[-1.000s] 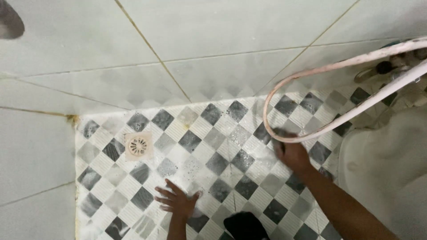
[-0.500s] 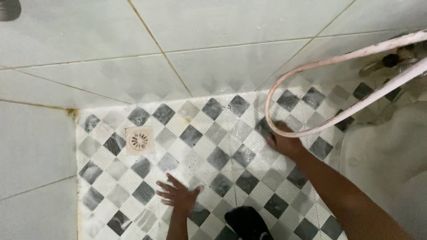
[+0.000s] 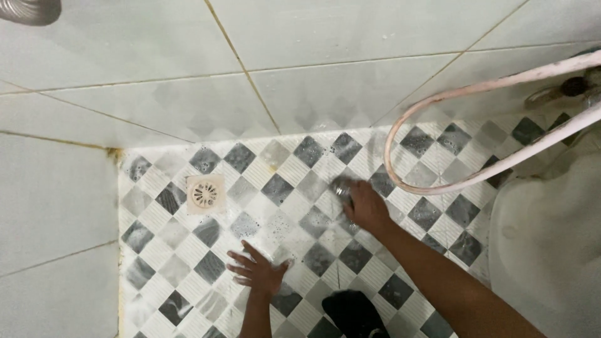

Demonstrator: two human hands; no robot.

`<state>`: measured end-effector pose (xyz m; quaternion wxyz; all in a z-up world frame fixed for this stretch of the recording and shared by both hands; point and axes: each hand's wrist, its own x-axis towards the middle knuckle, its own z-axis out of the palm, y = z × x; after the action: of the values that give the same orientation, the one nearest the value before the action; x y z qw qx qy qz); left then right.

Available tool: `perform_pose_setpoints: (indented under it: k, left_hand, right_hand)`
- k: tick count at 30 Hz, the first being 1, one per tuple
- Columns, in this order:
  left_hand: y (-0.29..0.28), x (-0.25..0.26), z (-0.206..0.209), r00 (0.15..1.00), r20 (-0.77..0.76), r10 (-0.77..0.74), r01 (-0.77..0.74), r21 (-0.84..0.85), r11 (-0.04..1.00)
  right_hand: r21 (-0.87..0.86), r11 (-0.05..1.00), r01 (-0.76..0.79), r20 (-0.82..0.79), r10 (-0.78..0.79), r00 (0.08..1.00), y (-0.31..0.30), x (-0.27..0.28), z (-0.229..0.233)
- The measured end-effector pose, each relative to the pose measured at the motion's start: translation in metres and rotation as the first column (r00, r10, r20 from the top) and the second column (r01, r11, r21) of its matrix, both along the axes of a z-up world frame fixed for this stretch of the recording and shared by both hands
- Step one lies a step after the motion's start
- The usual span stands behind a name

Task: The person scrubs a tiled bathroom floor with a handheld brush, moving along the base of the walls and around the drain. The person uses their left hand to stabilize while scrubbing with the right hand.

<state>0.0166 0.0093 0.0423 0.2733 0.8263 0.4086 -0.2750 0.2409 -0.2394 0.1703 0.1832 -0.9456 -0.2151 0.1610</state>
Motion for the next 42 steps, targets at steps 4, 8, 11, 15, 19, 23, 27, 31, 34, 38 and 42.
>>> perform_pose_setpoints:
  k: [4, 8, 11, 15, 19, 23, 27, 31, 34, 38, 42]
  left_hand:
    - [-0.01, -0.031, -0.073, 0.953, 0.04, -0.3, 0.187, 0.702, 0.687]
    - [-0.007, -0.024, -0.042, 0.922, 0.094, -0.375, 0.152, 0.805, 0.574]
    - [-0.001, -0.002, 0.005, 0.999, -0.024, -0.041, 0.04, -0.019, 0.999]
    - [0.002, 0.003, 0.02, 0.998, -0.024, -0.058, 0.058, 0.003, 0.998]
    - [0.003, 0.003, 0.035, 0.993, -0.05, -0.109, 0.107, -0.043, 0.993]
    - [0.002, 0.008, 0.035, 1.0, -0.025, 0.01, -0.015, -0.173, 0.985]
    - [0.003, -0.004, 0.009, 0.997, 0.045, -0.07, 0.07, 0.006, 0.998]
    - [0.004, -0.003, 0.008, 0.997, 0.039, -0.061, 0.062, -0.016, 0.998]
    - [0.007, 0.011, 0.044, 0.999, -0.048, -0.024, 0.016, -0.161, 0.987]
    - [-0.001, -0.006, -0.007, 0.998, 0.003, -0.067, 0.066, 0.146, 0.987]
    - [0.0, -0.028, -0.051, 0.979, 0.116, -0.17, 0.132, 0.28, 0.951]
  right_hand:
    - [0.131, 0.868, 0.479, -0.029, -0.48, 0.877, 0.04, 0.055, 0.044]
    - [-0.036, 0.976, 0.215, -0.089, -0.218, 0.972, 0.068, 0.05, 0.022]
    - [-0.017, 0.996, -0.089, -0.047, 0.088, 0.995, 0.056, 0.009, -0.018]
    - [-0.01, 0.903, -0.43, -0.055, 0.429, 0.902, -0.001, 0.002, -0.031]
    - [-0.028, 0.987, 0.157, 0.179, -0.149, 0.973, -0.016, 0.042, -0.032]
    - [0.069, 0.967, 0.246, 0.05, -0.249, 0.967, 0.01, 0.018, -0.006]
    - [0.042, 0.972, -0.232, -0.033, 0.234, 0.972, -0.037, -0.027, -0.024]
    - [-0.038, 0.948, 0.317, -0.187, -0.318, 0.929, -0.091, -0.011, 0.028]
    - [0.085, 0.96, 0.267, 0.526, -0.271, 0.806, -0.139, 0.01, -0.02]
    - [0.178, 0.949, 0.261, 0.402, -0.312, 0.861, -0.083, 0.0, 0.004]
    - [0.123, 0.989, 0.078, -0.077, -0.069, 0.995, -0.086, -0.06, 0.013]
